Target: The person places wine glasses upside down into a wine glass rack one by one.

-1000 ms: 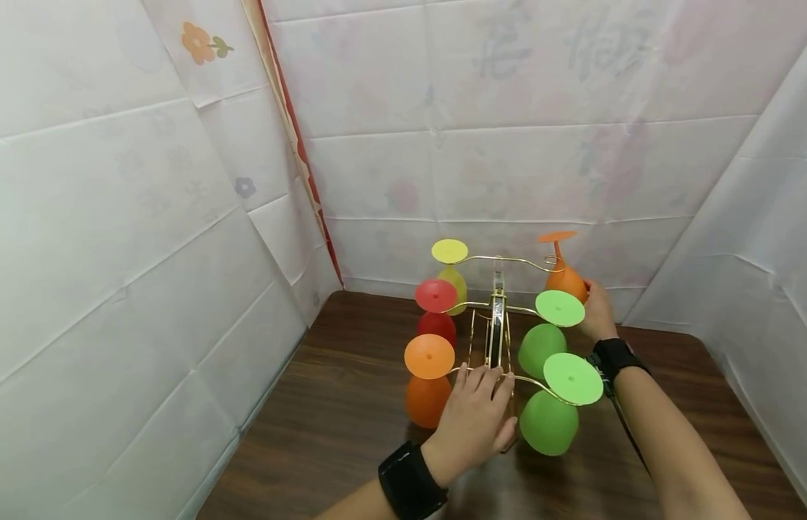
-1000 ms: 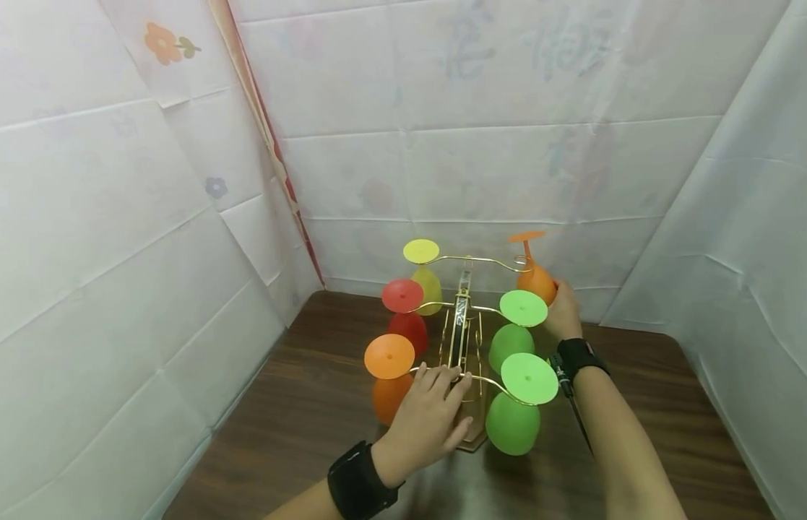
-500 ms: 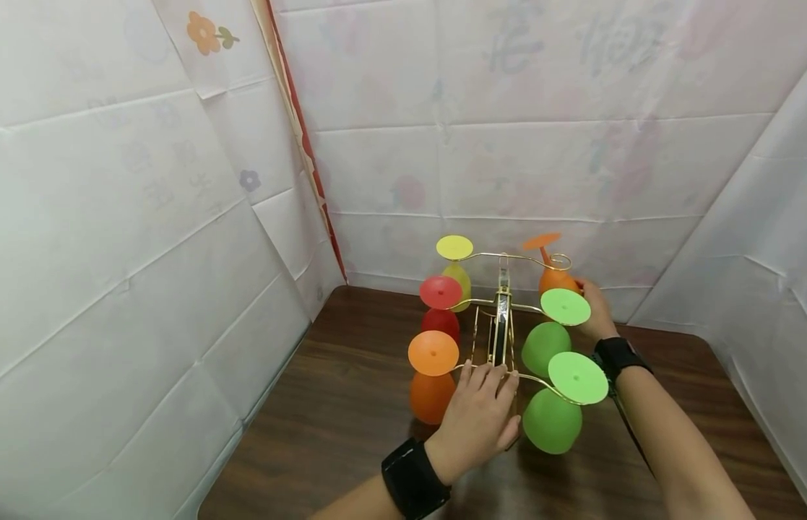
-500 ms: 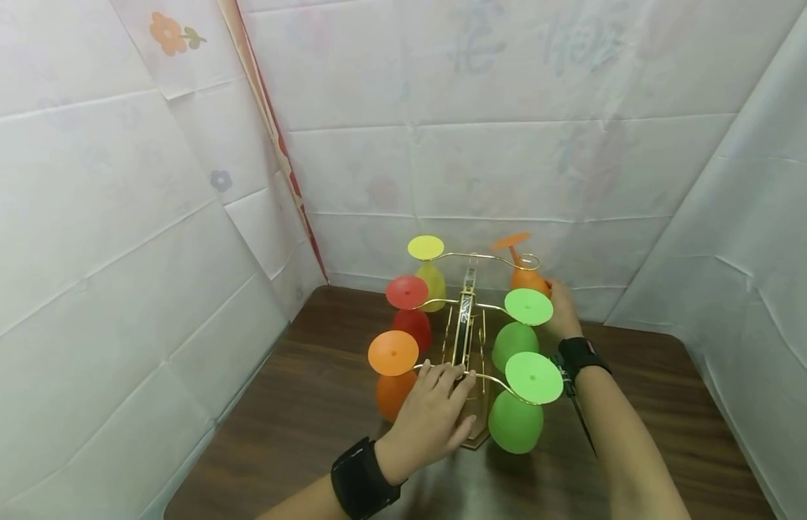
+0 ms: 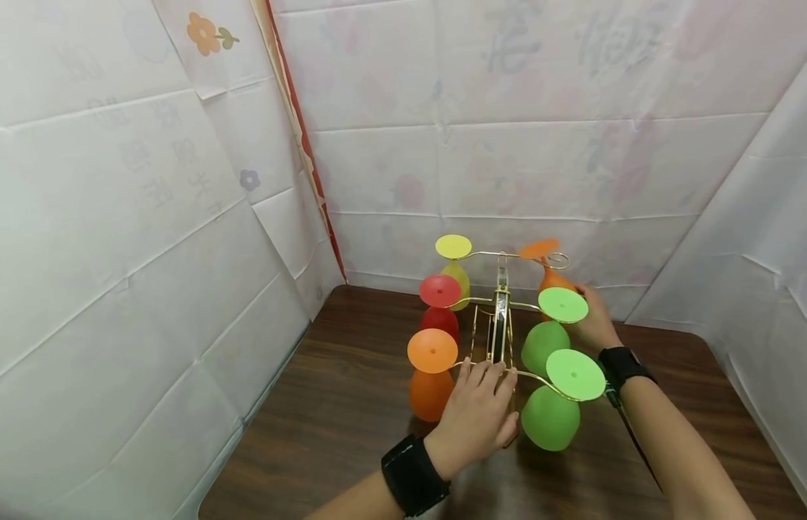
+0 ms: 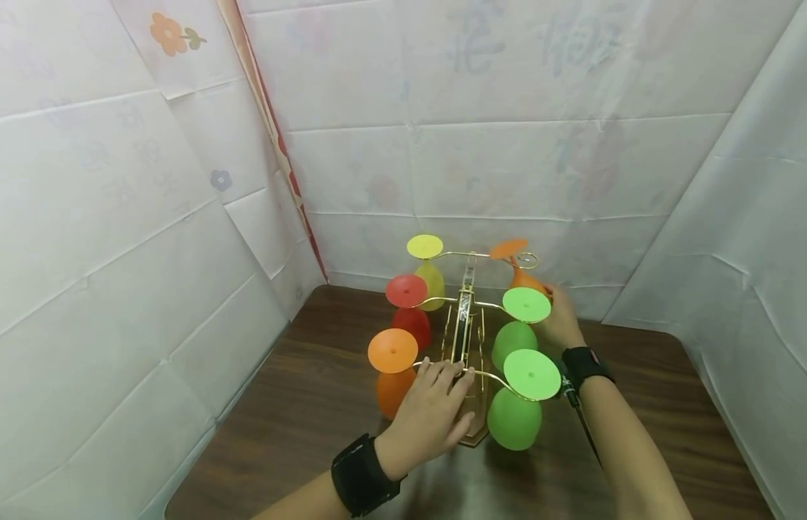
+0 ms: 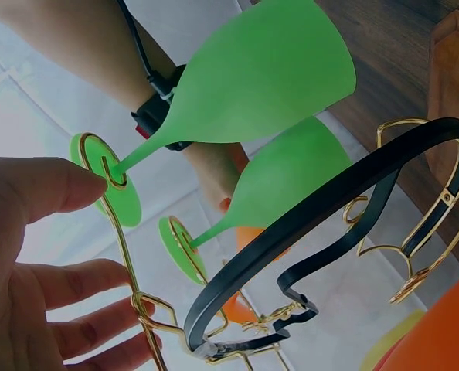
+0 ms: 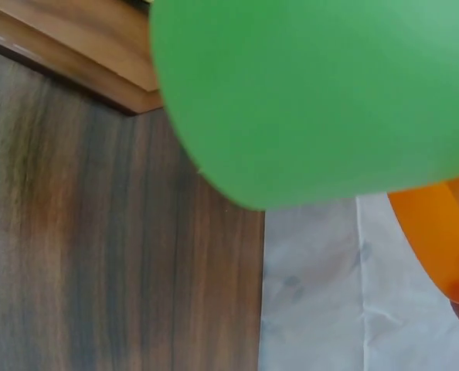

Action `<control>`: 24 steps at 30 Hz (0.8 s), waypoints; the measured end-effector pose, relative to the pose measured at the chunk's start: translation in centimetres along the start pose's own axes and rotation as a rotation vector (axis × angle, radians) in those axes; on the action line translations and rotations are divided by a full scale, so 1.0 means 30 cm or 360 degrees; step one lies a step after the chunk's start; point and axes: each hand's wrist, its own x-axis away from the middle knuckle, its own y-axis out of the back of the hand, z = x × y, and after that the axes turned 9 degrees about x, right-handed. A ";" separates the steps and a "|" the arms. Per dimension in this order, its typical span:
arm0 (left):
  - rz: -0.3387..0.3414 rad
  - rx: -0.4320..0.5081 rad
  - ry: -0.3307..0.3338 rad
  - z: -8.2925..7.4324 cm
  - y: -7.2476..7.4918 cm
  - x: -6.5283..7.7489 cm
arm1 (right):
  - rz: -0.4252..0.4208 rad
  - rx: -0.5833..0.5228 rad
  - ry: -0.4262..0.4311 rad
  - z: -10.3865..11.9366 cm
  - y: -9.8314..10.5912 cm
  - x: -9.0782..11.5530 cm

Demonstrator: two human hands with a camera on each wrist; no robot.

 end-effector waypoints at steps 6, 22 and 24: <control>0.0005 -0.0015 0.0002 0.001 -0.004 0.001 | -0.0029 -0.0016 -0.0047 -0.020 0.005 0.024; 0.0033 -0.0036 0.0005 -0.002 0.005 0.000 | -0.0103 0.0040 -0.0159 -0.033 0.006 0.070; 0.0038 -0.0033 0.0005 -0.002 0.006 0.000 | -0.0125 0.0044 -0.0170 -0.033 0.003 0.074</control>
